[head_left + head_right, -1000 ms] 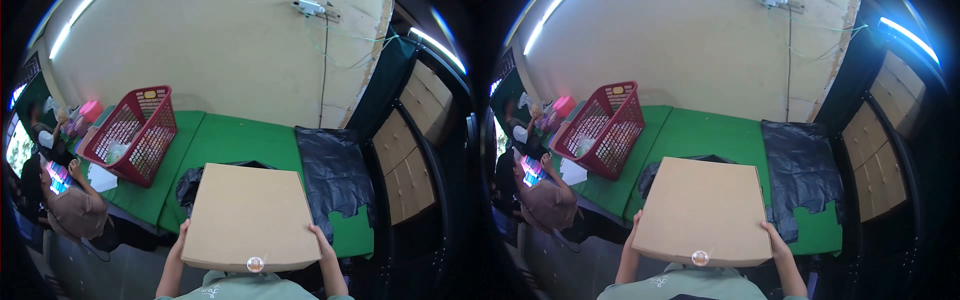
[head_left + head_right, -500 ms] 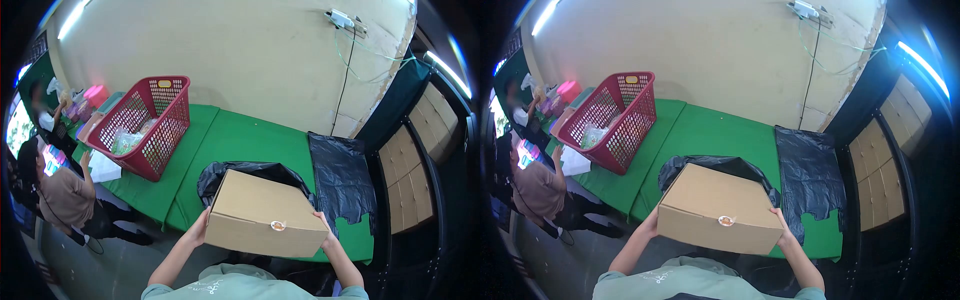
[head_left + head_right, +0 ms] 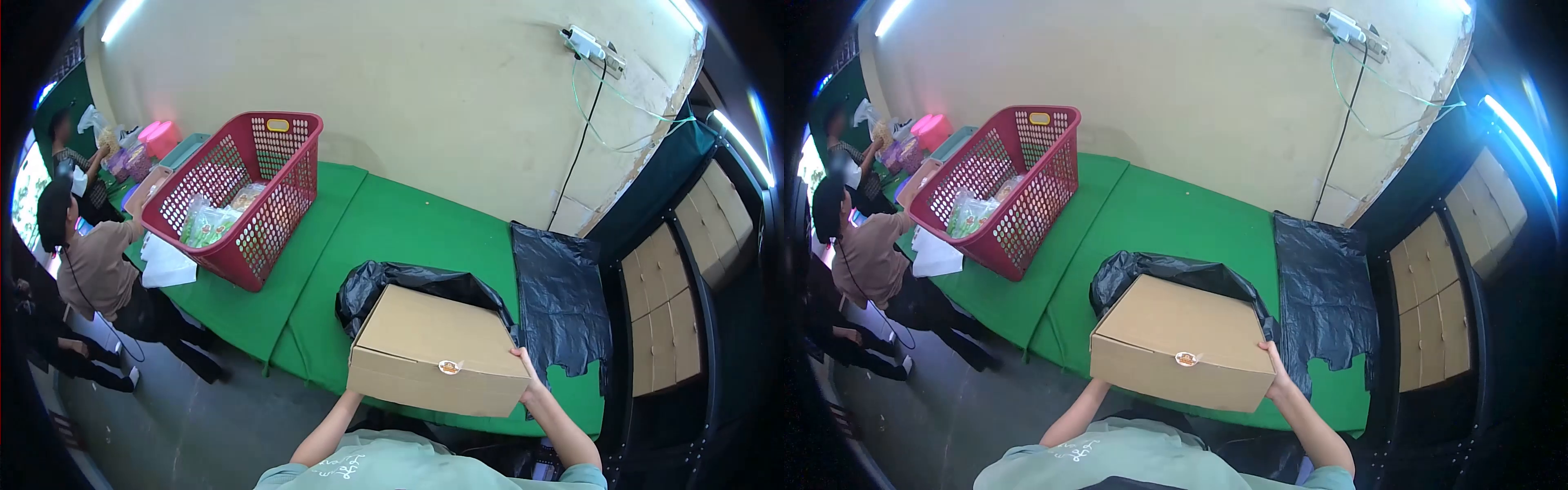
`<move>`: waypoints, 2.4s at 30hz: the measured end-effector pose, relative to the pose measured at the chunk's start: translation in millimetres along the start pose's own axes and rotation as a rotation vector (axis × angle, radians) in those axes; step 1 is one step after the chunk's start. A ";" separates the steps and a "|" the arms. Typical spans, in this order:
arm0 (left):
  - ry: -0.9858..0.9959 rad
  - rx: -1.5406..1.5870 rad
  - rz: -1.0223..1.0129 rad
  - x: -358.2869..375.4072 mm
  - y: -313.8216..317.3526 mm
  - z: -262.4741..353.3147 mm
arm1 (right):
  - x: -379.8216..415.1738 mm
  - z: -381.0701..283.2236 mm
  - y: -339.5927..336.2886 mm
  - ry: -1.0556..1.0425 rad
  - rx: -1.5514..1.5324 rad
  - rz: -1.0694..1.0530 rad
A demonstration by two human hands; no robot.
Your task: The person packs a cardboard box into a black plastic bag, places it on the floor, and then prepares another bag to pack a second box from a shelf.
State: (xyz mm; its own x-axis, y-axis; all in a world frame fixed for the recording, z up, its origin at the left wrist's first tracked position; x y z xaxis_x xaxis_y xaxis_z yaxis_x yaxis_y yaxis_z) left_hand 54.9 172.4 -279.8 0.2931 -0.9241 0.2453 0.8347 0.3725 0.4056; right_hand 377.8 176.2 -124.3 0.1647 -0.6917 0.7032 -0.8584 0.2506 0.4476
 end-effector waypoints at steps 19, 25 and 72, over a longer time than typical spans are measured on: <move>-0.054 -0.373 0.002 82.5 -3.5 78.8 | -121.6 -26.5 -5.6 -0.086 -0.063 -0.043; -0.006 -0.390 -0.097 105.8 29.0 103.1 | -113.8 -26.6 -3.9 -0.059 -0.071 -0.047; 1.045 -1.928 -0.255 49.7 187.1 55.3 | -115.8 -63.1 7.1 0.102 -0.042 -0.148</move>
State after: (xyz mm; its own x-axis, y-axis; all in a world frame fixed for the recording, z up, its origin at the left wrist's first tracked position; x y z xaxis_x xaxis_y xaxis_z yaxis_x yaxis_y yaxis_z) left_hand 199.8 200.8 -143.0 -0.3431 -0.8733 -0.3459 0.0037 0.3670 -0.9302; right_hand 383.3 300.8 -167.7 0.3381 -0.6511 0.6795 -0.8006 0.1806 0.5714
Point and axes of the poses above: each hand's wrist, its own x-axis away from the middle knuckle, its own y-axis out of the palm, z = x × y, the point moved 7 cm from there along -x, towards the middle knuckle, and after that the axes turned 7 degrees about -x, right-handed, at the moved point
